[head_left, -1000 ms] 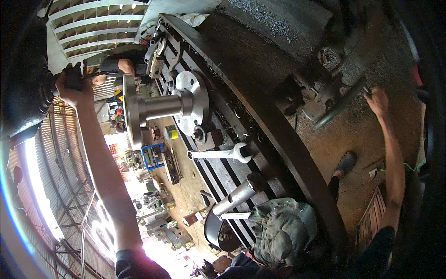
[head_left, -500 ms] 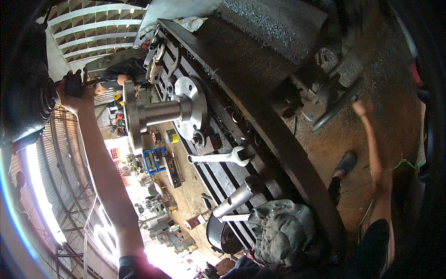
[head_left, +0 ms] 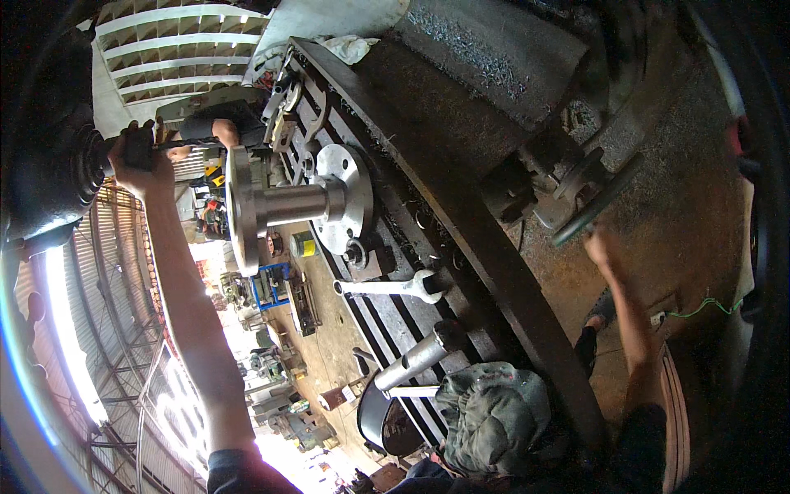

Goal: The person operates a drill press in a workshop, adjusting the chuck and workpiece, then using handwheels to position the spindle and table. They repeatedly engage the drill and make fine adjustments while metal shavings accumulate on the workpiece.

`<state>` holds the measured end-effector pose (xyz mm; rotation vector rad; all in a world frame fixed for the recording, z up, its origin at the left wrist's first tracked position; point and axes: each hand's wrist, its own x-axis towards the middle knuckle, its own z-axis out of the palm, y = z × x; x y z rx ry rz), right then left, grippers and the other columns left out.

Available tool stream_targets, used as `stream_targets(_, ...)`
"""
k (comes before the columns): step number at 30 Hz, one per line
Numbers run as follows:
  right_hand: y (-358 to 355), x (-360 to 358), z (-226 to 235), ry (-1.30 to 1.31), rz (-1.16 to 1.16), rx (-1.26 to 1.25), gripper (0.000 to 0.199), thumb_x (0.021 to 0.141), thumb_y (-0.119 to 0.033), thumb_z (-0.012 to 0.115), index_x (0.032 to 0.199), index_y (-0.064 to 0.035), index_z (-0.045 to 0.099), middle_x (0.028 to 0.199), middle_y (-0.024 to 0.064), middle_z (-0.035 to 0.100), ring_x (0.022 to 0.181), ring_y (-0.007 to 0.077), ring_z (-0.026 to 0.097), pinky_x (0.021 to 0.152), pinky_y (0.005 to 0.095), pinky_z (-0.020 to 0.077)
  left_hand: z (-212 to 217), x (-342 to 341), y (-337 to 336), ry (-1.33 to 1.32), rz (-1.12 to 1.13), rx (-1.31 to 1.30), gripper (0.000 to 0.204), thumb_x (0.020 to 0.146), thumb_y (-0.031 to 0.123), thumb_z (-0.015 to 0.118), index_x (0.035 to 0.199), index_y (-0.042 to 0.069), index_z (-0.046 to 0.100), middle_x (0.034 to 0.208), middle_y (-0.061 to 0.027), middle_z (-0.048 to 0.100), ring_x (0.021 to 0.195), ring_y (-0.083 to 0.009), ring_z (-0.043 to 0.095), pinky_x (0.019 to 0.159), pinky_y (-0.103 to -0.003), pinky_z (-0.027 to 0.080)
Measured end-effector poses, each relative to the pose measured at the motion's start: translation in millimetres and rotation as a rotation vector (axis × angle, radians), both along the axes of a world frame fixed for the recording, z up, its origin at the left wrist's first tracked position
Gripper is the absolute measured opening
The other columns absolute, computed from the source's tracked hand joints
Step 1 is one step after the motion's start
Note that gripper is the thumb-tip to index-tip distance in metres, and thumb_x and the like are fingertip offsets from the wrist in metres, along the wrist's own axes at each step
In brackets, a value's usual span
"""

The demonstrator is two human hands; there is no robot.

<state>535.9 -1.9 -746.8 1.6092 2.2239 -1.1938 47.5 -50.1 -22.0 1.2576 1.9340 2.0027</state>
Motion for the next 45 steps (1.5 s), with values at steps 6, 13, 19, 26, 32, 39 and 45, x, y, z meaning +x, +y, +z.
stream_targets(6,172.6,60.5,60.9,0.120,0.031,0.416,0.029,0.080,-0.024,0.067,0.083,0.0044,0.063,0.065,0.0151,0.059,0.056,0.0306,0.056,0.060,0.0429,0.0471,-0.8,3.9,5.0,0.015,0.087,0.002,0.027,0.082,0.026,0.056,0.094,0.003,0.061,0.096,-0.0112,0.066,0.090,-0.0303,0.063,0.093,-0.054,0.045)
stream_targets(13,-33.7,5.1,130.9,0.290,0.244,0.362,0.029,0.082,-0.027,0.069,0.080,0.0009,0.061,0.070,0.0147,0.062,0.057,0.0270,0.057,0.057,0.0381,0.0483,-4.6,8.7,7.9,0.079,0.147,0.092,0.027,0.082,0.025,0.056,0.095,0.002,0.061,0.097,-0.0116,0.066,0.091,-0.0316,0.063,0.093,-0.054,0.045)
stream_targets(19,92.3,14.6,4.2,-0.118,0.117,0.203,0.032,0.087,-0.032,0.061,0.097,-0.0009,0.062,0.080,0.0157,0.063,0.067,0.0279,0.060,0.062,0.0420,0.0494,-0.7,4.9,2.4,0.005,-0.013,0.008,0.028,0.084,0.024,0.053,0.097,0.001,0.060,0.098,-0.0136,0.065,0.096,-0.0352,0.061,0.096,-0.055,0.042)
stream_targets(26,123.9,71.0,175.3,0.463,0.193,0.332,0.031,0.074,-0.028,0.073,0.073,0.0021,0.064,0.066,0.0208,0.061,0.065,0.0329,0.064,0.060,0.0403,0.0492,-5.8,-2.2,1.2,0.041,0.070,0.077,0.031,0.084,0.025,0.054,0.099,-0.001,0.060,0.099,-0.0150,0.064,0.096,-0.0365,0.061,0.096,-0.054,0.042)
stream_targets(32,-32.1,-6.5,68.9,0.123,0.200,0.108,0.030,0.085,-0.032,0.060,0.076,-0.0038,0.062,0.062,0.0097,0.056,0.060,0.0248,0.056,0.059,0.0404,0.0459,-6.2,8.2,3.4,0.021,0.155,0.119,0.031,0.085,0.025,0.054,0.101,0.000,0.062,0.102,-0.0125,0.066,0.097,-0.0251,0.063,0.091,-0.038,0.047)
stream_targets(39,166.9,49.9,69.9,-0.043,0.121,0.402,0.031,0.087,-0.027,0.061,0.068,-0.0023,0.062,0.053,0.0079,0.054,0.047,0.0186,0.051,0.052,0.0389,0.0442,-11.5,9.5,6.9,-0.006,0.034,0.096,0.025,0.086,0.022,0.052,0.094,0.001,0.063,0.092,-0.0121,0.067,0.086,-0.0269,0.064,0.085,-0.041,0.050)
stream_targets(45,29.2,41.9,171.0,0.148,0.142,-0.180,0.057,0.085,-0.047,0.061,0.112,0.0031,0.057,0.103,0.0236,0.060,0.095,0.0366,0.058,0.080,0.0478,0.0468,-16.9,11.5,8.8,0.071,0.118,0.073,0.027,0.092,0.024,0.043,0.095,0.004,0.061,0.096,-0.0136,0.065,0.092,-0.0308,0.062,0.089,-0.046,0.047)
